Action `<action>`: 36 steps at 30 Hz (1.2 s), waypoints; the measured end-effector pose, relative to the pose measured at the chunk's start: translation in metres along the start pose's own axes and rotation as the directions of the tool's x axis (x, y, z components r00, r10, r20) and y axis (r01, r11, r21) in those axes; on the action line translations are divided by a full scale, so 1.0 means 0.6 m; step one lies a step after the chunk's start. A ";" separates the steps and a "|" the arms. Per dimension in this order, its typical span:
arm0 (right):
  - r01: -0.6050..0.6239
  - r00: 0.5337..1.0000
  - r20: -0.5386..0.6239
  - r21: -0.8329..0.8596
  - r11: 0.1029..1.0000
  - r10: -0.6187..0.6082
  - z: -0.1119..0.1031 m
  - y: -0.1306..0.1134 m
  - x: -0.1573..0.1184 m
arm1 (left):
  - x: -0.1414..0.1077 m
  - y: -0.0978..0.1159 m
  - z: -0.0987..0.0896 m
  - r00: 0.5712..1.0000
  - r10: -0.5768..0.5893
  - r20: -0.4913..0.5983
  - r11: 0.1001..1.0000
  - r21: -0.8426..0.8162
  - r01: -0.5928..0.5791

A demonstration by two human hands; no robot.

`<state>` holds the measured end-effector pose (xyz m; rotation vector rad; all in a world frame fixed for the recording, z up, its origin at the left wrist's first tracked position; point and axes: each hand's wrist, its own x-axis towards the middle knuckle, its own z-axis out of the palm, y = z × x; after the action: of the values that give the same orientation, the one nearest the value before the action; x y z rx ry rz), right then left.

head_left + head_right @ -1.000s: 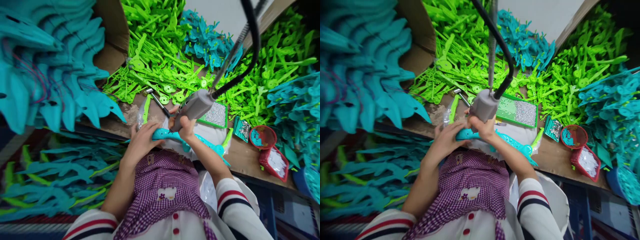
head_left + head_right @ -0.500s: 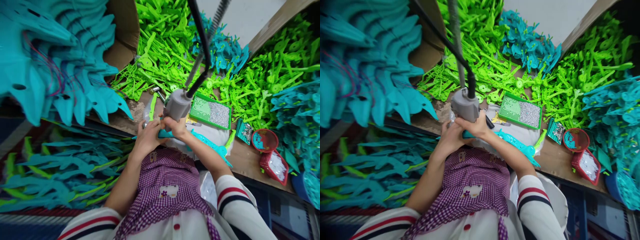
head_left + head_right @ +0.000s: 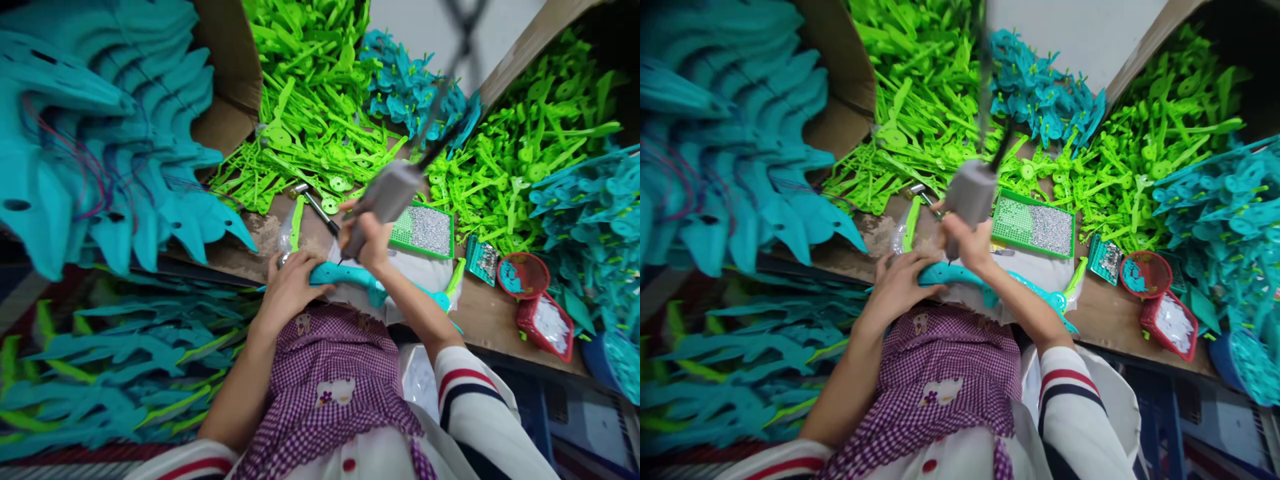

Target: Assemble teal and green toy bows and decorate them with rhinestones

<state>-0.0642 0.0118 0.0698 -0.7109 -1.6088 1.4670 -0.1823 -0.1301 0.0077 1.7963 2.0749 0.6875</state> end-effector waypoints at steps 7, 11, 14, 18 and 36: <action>0.133 0.930 -0.318 -0.179 0.975 -0.185 -0.125 0.013 0.125 | -0.001 -0.004 0.003 0.999 0.033 -0.019 0.999 0.013 -0.033; 0.168 0.925 -0.312 -0.179 0.969 -0.218 -0.142 0.050 0.143 | -0.001 -0.005 0.004 0.999 0.043 -0.032 0.999 0.017 -0.042; 0.157 0.929 -0.309 -0.174 0.972 -0.206 -0.146 0.060 0.146 | -0.001 -0.004 0.005 0.999 0.045 -0.028 0.999 0.029 -0.044; 0.136 0.935 -0.301 -0.187 0.973 -0.189 -0.152 0.062 0.148 | -0.001 -0.006 0.006 0.999 0.039 -0.015 0.998 0.043 -0.038; 0.113 0.933 -0.319 -0.182 0.977 -0.167 -0.158 0.047 0.151 | -0.002 -0.004 0.003 1.000 0.028 -0.013 0.998 0.050 -0.027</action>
<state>-0.0317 0.1412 0.0584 -0.8665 -1.4894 1.0562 -0.1830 -0.1311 0.0048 1.8557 2.0977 0.6631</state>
